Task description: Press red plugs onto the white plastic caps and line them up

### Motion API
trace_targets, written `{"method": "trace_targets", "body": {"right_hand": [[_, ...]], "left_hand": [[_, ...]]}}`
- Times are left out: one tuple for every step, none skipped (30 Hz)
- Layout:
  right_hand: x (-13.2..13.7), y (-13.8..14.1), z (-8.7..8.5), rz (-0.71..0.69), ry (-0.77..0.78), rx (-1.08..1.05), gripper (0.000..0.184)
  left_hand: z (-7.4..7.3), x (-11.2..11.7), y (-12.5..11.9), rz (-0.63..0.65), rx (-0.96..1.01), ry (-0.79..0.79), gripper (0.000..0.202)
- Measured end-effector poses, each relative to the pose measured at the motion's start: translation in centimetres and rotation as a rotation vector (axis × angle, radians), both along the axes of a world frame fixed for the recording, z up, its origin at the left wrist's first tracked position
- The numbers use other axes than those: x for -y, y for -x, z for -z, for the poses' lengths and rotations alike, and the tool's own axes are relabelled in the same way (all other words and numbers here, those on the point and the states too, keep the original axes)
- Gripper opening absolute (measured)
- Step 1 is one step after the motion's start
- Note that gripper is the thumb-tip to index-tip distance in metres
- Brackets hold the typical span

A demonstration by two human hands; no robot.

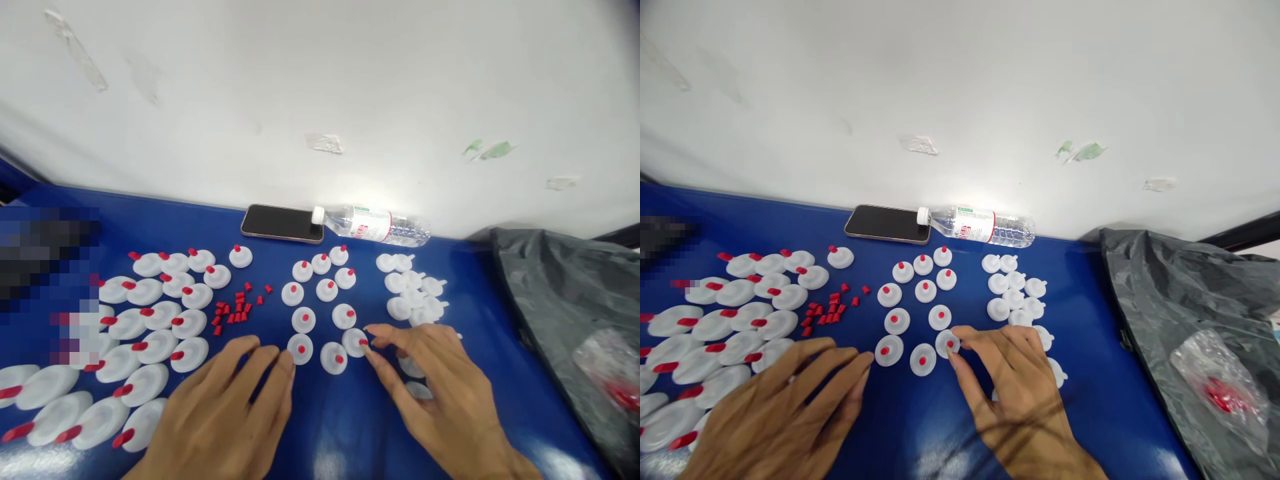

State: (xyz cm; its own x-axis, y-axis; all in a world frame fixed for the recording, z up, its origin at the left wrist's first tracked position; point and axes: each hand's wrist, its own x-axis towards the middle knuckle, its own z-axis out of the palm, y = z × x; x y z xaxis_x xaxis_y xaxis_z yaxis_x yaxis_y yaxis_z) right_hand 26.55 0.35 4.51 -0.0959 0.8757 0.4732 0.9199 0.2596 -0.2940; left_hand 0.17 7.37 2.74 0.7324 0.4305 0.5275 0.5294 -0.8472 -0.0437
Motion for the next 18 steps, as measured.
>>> {"method": "trace_targets", "body": {"right_hand": [[0.0, 0.0, -0.1, -0.001, -0.014, -0.018, 0.022], [0.0, -0.1, -0.3, 0.004, -0.028, -0.035, 0.022], [0.0, -0.1, -0.5, 0.012, -0.038, -0.045, 0.021], [0.0, -0.2, -0.7, 0.023, -0.051, -0.049, 0.018], [-0.1, -0.3, -0.9, 0.039, -0.058, -0.045, 0.015], [-0.1, -0.3, -1.1, 0.054, -0.066, -0.036, 0.012], [-0.1, -0.4, -1.2, 0.066, -0.077, -0.023, 0.010], [-0.2, -0.5, -1.3, 0.081, -0.092, -0.007, 0.008], [-0.1, -0.6, -1.3, 0.099, -0.109, 0.012, 0.006], [-0.1, -0.8, -1.3, 0.129, -0.124, 0.031, 0.007], [0.0, -0.9, -1.2, 0.165, -0.132, 0.047, 0.011], [0.0, -1.0, -1.1, 0.203, -0.130, 0.060, 0.016], [0.1, -1.1, -0.9, 0.234, -0.116, 0.071, 0.021], [0.1, -1.2, -0.8, 0.255, -0.098, 0.079, 0.024], [0.1, -1.3, -0.7, 0.263, -0.075, 0.089, 0.027], [0.0, -1.3, -0.6, 0.261, -0.054, 0.100, 0.029], [-0.1, -1.3, -0.6, 0.255, -0.038, 0.108, 0.030], [-0.2, -1.2, -0.6, 0.247, -0.024, 0.107, 0.031]], "left_hand": [[-0.3, -0.4, 0.1, -0.020, -0.020, -0.025, 0.022], [-0.6, -0.9, 0.2, -0.047, -0.053, -0.042, 0.025], [-0.9, -1.5, 0.2, -0.079, -0.096, -0.046, 0.029], [-1.1, -2.0, 0.2, -0.113, -0.144, -0.035, 0.034], [-1.3, -2.4, 0.2, -0.149, -0.182, -0.017, 0.038], [-1.4, -2.9, 0.2, -0.187, -0.212, 0.006, 0.041], [-1.5, -3.2, 0.2, -0.221, -0.233, 0.034, 0.043], [-1.4, -3.5, 0.3, -0.253, -0.249, 0.061, 0.044], [-1.3, -3.6, 0.3, -0.280, -0.267, 0.088, 0.045], [-1.2, -3.7, 0.3, -0.300, -0.282, 0.108, 0.047], [-1.1, -3.8, 0.4, -0.311, -0.304, 0.123, 0.049], [-0.9, -3.8, 0.4, -0.314, -0.325, 0.127, 0.052], [-0.8, -3.8, 0.5, -0.309, -0.340, 0.115, 0.054], [-0.7, -3.8, 0.6, -0.300, -0.350, 0.097, 0.055], [-0.7, -3.7, 0.7, -0.291, -0.348, 0.080, 0.056], [-0.6, -3.7, 0.8, -0.284, -0.334, 0.073, 0.055], [-0.6, -3.7, 0.9, -0.272, -0.301, 0.094, 0.054], [-0.6, -3.7, 1.0, -0.252, -0.253, 0.133, 0.052]]}}
